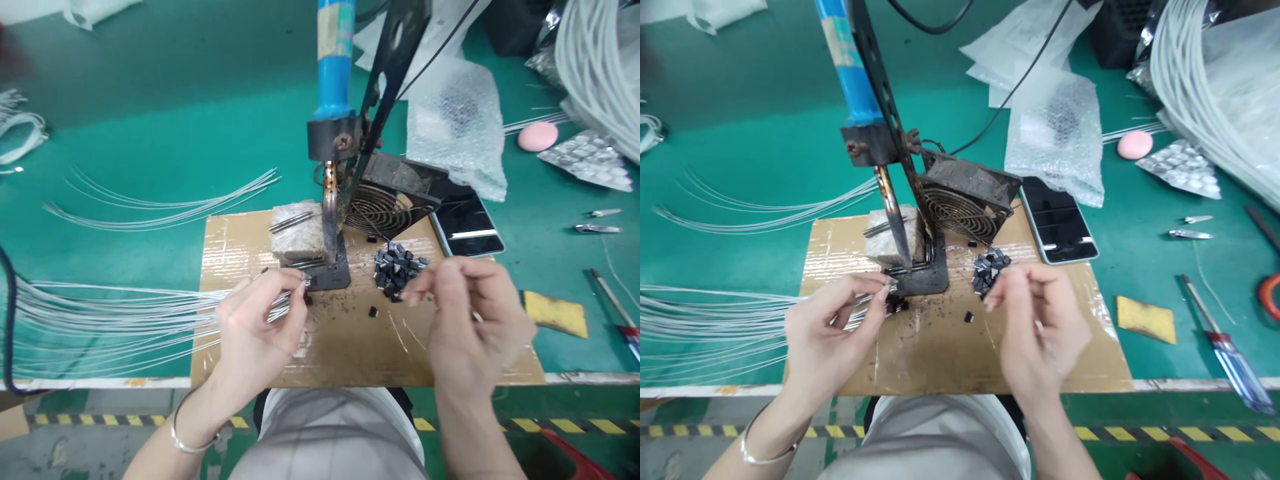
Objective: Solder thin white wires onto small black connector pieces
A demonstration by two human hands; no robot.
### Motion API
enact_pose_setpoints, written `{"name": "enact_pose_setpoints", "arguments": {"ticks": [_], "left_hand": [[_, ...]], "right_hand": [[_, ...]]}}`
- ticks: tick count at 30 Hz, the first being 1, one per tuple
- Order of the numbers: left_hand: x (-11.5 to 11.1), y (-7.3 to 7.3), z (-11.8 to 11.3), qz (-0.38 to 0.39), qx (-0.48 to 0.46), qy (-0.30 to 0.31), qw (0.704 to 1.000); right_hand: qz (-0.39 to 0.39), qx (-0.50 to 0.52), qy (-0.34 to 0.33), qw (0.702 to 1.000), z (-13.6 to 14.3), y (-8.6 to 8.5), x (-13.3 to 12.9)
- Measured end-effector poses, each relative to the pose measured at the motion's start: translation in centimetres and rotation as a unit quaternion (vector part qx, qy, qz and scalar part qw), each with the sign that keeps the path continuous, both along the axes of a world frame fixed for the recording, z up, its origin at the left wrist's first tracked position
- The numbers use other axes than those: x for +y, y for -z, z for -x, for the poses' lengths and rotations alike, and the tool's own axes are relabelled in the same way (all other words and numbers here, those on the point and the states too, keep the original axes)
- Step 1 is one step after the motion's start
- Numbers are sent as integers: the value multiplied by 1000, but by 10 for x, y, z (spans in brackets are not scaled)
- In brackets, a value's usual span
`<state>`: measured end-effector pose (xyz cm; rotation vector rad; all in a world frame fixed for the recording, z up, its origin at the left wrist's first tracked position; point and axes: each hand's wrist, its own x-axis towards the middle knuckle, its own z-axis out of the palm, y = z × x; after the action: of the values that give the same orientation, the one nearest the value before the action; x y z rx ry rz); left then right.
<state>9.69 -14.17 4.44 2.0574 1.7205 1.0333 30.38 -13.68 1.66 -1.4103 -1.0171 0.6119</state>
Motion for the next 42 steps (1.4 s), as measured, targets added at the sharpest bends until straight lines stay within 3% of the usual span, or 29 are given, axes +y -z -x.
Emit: {"name": "enact_pose_setpoints", "arguments": {"ticks": [2, 4, 9, 15, 19, 25, 29, 36, 42], "left_hand": [[-6, 7, 9, -91, 101, 2, 991], [-11, 17, 19, -130, 149, -13, 980], [-21, 37, 35, -93, 109, -75, 987], [-12, 29, 52, -46, 73, -73, 994], [40, 25, 80, -59, 78, -117, 988], [147, 35, 107, 72, 61, -123, 988], [179, 42, 110, 120, 27, -107, 987], [170, 37, 119, 119, -67, -118, 984], [151, 13, 116, 111, -137, -111, 978]], "right_hand": [[-6, 53, 25, 998, -17, 5, 2], [-16, 97, 48, 994, -32, 12, 3], [59, 82, 58, 993, -45, 29, -1], [93, 77, 35, 992, -43, 34, -3], [92, 61, 37, 993, -45, 37, -1], [61, 71, 47, 994, -43, 35, 0], [56, 67, 43, 995, -43, 34, 0], [64, 54, 43, 996, -45, 36, 1], [69, 44, 37, 996, -43, 35, -1]]}}
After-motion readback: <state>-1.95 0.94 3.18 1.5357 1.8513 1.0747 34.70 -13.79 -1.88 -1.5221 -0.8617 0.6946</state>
